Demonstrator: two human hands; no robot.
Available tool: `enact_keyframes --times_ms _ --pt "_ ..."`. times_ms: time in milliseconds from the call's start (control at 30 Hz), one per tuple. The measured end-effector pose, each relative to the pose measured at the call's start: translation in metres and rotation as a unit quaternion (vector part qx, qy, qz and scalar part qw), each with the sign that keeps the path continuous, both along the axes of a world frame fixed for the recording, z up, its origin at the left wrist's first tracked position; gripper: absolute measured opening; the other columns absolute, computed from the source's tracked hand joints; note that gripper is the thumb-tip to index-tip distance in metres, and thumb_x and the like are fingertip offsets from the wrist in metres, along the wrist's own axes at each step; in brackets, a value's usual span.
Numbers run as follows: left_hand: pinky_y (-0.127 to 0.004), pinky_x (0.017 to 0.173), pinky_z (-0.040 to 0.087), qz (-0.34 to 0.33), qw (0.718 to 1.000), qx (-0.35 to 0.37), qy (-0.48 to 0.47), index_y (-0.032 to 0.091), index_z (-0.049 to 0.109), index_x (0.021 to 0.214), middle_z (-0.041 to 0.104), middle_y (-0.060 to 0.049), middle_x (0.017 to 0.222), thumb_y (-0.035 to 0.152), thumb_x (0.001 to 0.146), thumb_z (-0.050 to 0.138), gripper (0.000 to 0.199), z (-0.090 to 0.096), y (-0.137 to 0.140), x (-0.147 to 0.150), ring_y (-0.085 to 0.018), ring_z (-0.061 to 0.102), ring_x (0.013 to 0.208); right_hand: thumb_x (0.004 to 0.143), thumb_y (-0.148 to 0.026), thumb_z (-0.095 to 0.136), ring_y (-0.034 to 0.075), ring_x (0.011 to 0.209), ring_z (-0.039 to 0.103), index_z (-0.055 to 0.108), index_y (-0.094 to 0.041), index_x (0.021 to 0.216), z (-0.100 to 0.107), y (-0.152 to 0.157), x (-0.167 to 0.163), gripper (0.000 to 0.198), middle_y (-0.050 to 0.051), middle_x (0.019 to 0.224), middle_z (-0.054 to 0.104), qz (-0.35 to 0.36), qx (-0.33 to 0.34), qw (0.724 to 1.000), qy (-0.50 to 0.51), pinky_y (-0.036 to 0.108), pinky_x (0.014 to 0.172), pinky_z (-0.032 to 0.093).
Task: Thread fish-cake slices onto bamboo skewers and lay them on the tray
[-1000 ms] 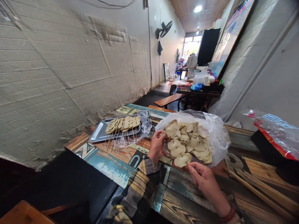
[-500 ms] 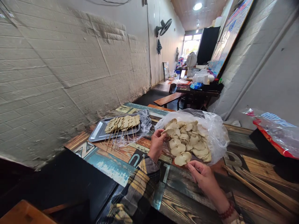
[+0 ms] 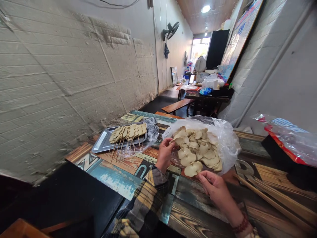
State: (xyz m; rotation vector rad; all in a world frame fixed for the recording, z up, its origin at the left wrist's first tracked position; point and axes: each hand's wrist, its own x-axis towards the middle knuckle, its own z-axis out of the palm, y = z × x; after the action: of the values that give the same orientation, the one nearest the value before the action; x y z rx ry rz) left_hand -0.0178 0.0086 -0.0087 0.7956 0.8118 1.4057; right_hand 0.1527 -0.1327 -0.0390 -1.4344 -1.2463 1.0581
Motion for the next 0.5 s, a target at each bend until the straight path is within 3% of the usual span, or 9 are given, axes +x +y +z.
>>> enact_keyframes --times_ms 133,500 --pt "-0.025 0.065 0.051 -0.010 1.000 0.007 0.004 0.017 0.057 0.077 0.060 0.002 0.075 0.026 0.057 0.079 0.031 0.000 0.000 0.001 -0.010 0.058 0.065 0.084 -0.058 0.053 0.010 0.039 0.035 0.063 -0.017 0.077 0.000 0.002 0.001 0.042 -0.007 0.044 0.044 0.027 -0.018 0.999 -0.001 0.022 0.042 0.023" --pt "-0.028 0.071 0.052 -0.017 1.000 0.000 0.020 0.017 0.057 0.078 0.060 0.003 0.077 0.028 0.054 0.082 0.036 0.000 0.004 0.004 -0.011 0.060 0.069 0.087 -0.047 0.051 0.009 0.041 0.039 0.062 -0.018 0.070 0.014 0.004 0.001 0.036 -0.006 0.044 0.047 0.003 0.017 0.998 -0.053 0.021 0.045 0.028"
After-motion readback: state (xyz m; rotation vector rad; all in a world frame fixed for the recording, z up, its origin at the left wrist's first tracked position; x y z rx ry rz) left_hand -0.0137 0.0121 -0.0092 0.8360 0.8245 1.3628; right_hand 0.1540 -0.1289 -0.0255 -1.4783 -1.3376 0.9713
